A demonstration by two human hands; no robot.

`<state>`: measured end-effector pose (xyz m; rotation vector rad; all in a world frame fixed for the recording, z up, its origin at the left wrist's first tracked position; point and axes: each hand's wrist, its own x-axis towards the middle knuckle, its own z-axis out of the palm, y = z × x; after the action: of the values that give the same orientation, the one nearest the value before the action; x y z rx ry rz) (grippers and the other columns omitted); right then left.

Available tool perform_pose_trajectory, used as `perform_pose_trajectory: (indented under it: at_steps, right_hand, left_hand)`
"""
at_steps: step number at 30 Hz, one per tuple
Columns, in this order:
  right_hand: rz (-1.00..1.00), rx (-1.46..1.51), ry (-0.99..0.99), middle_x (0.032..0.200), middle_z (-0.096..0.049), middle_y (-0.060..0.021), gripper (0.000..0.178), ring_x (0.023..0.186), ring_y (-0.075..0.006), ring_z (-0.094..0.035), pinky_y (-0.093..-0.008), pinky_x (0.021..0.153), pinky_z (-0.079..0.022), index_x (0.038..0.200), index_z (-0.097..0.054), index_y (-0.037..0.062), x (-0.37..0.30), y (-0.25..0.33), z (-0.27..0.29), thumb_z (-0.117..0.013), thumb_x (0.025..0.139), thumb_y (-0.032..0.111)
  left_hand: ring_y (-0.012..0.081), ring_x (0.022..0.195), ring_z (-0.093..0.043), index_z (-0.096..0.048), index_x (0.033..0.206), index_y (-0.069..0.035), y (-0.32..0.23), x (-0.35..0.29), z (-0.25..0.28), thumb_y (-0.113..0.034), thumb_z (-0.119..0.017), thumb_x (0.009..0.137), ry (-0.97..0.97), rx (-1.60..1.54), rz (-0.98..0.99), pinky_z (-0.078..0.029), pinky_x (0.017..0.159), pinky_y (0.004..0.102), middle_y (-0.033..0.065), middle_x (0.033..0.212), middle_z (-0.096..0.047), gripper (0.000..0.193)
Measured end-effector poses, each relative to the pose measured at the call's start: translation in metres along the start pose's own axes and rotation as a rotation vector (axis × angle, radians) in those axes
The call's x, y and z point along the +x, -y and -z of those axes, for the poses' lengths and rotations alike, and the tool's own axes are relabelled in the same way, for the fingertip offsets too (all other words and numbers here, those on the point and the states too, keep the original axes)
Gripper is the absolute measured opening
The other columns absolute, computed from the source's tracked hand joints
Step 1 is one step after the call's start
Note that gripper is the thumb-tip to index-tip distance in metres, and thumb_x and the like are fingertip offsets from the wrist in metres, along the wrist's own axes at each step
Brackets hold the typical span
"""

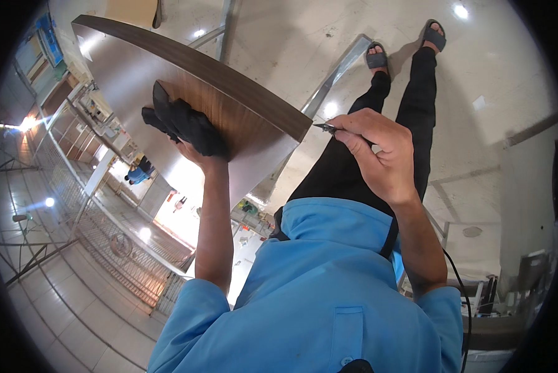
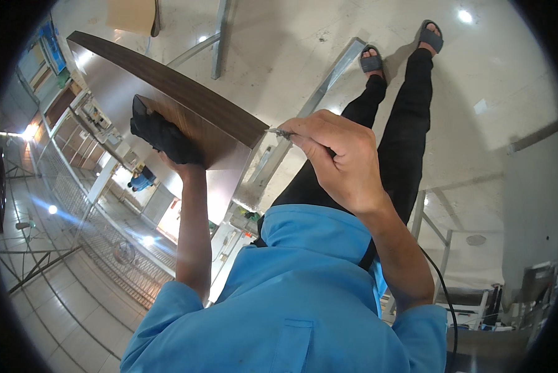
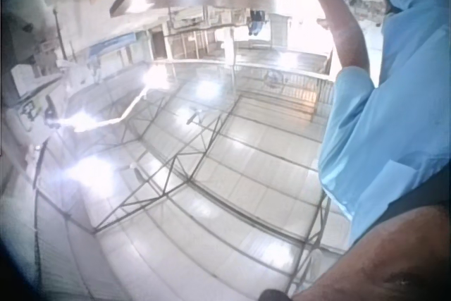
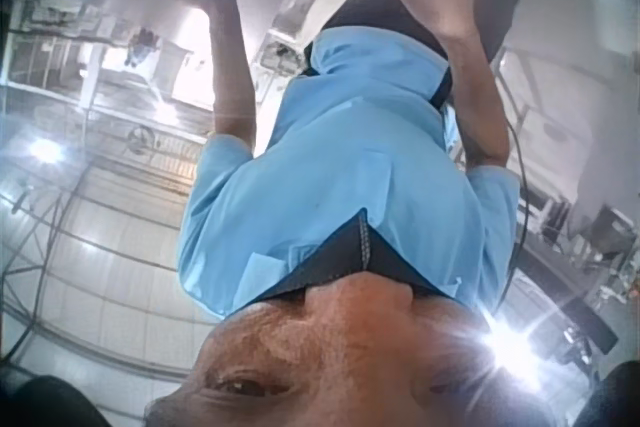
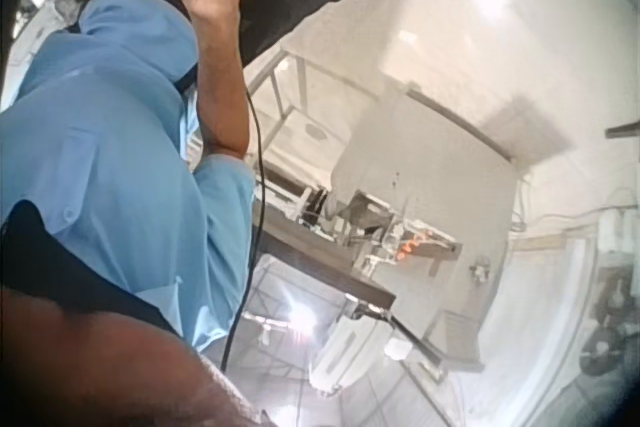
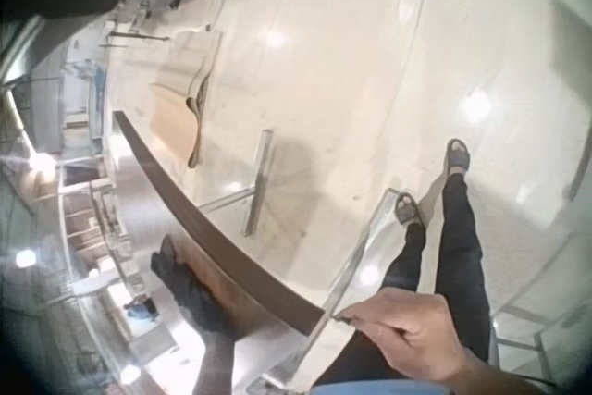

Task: The person wipes a large wooden tabletop with a black cloth, then uses a small tool to scrape or clean the edges. Later, the person applies a dark liquid from a small container to the tabletop edges using a brush.

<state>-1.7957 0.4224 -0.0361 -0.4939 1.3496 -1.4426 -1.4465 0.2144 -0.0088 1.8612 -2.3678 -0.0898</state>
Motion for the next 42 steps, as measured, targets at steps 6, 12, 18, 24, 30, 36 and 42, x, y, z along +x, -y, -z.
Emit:
perform_pose_trajectory:
  at_steps: [6, 12, 18, 24, 30, 36, 42]
  right_hand:
    - [0.004, -0.099, -0.005, 0.085, -0.072, -0.0125, 0.018, 0.071, -0.0171, -0.065, -0.0287, 0.064, -0.050, 0.107, -0.077, -0.0023, -0.005, 0.010, -0.005, -0.069, 0.091, -0.006]
    - [-0.205, 0.172, -0.077, 0.091, -0.073, -0.0072, 0.017, 0.078, -0.0109, -0.066, -0.0261, 0.069, -0.051, 0.114, -0.071, -0.0016, -0.018, 0.016, -0.003, -0.065, 0.098, -0.004]
    - [-0.551, 0.324, -0.138, 0.091, -0.069, -0.0049, 0.017, 0.072, -0.0052, -0.059, -0.0212, 0.061, -0.046, 0.113, -0.063, 0.0029, -0.017, 0.016, 0.002, -0.069, 0.098, 0.003]
    - [-0.882, 0.710, -0.079, 0.077, -0.061, -0.0018, 0.011, 0.059, -0.0011, -0.046, -0.0187, 0.047, -0.030, 0.103, -0.061, 0.0059, -0.006, 0.016, -0.020, -0.071, 0.098, 0.009]
    - [-1.046, 0.783, -0.079, 0.070, -0.060, -0.0038, 0.015, 0.051, -0.0008, -0.042, -0.0194, 0.043, -0.025, 0.100, -0.065, 0.0057, 0.001, 0.027, -0.030, -0.063, 0.104, 0.020]
    - [-1.014, 0.650, 0.003, 0.070, -0.062, -0.0034, 0.021, 0.054, -0.0011, -0.044, -0.0205, 0.044, -0.026, 0.086, -0.065, 0.0068, 0.009, 0.045, -0.024, -0.065, 0.102, 0.019]
    - [-1.039, 0.543, 0.007, 0.069, -0.062, -0.0035, 0.022, 0.055, -0.0024, -0.046, -0.0205, 0.045, -0.029, 0.079, -0.063, 0.0054, 0.018, 0.050, -0.022, -0.064, 0.099, 0.014]
  left_hand:
    - [0.0443, 0.145, -0.039, -0.050, 0.146, 0.007, -0.038, -0.003, 0.002, -0.030, -0.054, 0.106, -0.034, 0.136, -0.034, -0.026, 0.124, 0.0502, 0.0270, 0.154, -0.042, 0.054]
    - [0.0391, 0.153, -0.033, -0.039, 0.154, 0.008, -0.011, 0.009, 0.001, -0.025, -0.049, 0.108, -0.058, -0.172, 0.024, -0.028, 0.124, 0.0474, 0.0282, 0.164, -0.034, 0.058]
    - [0.0404, 0.139, -0.051, -0.038, 0.154, 0.012, 0.096, 0.112, 0.005, -0.021, -0.043, 0.105, 0.015, -0.252, 0.040, -0.034, 0.120, 0.0449, 0.0305, 0.154, -0.047, 0.059]
    - [0.0434, 0.136, -0.049, -0.046, 0.146, 0.012, 0.120, 0.125, 0.007, -0.049, -0.038, 0.110, 0.015, -0.330, -0.017, -0.032, 0.120, 0.0506, 0.0313, 0.148, -0.051, 0.071]
    - [0.0377, 0.127, -0.059, -0.044, 0.149, 0.007, 0.100, 0.112, 0.011, -0.057, -0.042, 0.107, -0.055, -0.274, 0.104, -0.047, 0.113, 0.0510, 0.0267, 0.146, -0.053, 0.076]
    - [0.0386, 0.131, -0.059, -0.040, 0.155, -0.004, 0.082, 0.107, 0.009, -0.068, -0.042, 0.102, 0.032, -0.369, 0.163, -0.050, 0.115, 0.0557, 0.0229, 0.151, -0.051, 0.083]
    - [0.0393, 0.134, -0.058, -0.038, 0.157, -0.008, 0.056, 0.108, 0.012, -0.072, -0.042, 0.100, 0.103, -0.454, 0.179, -0.051, 0.115, 0.0587, 0.0213, 0.152, -0.050, 0.085]
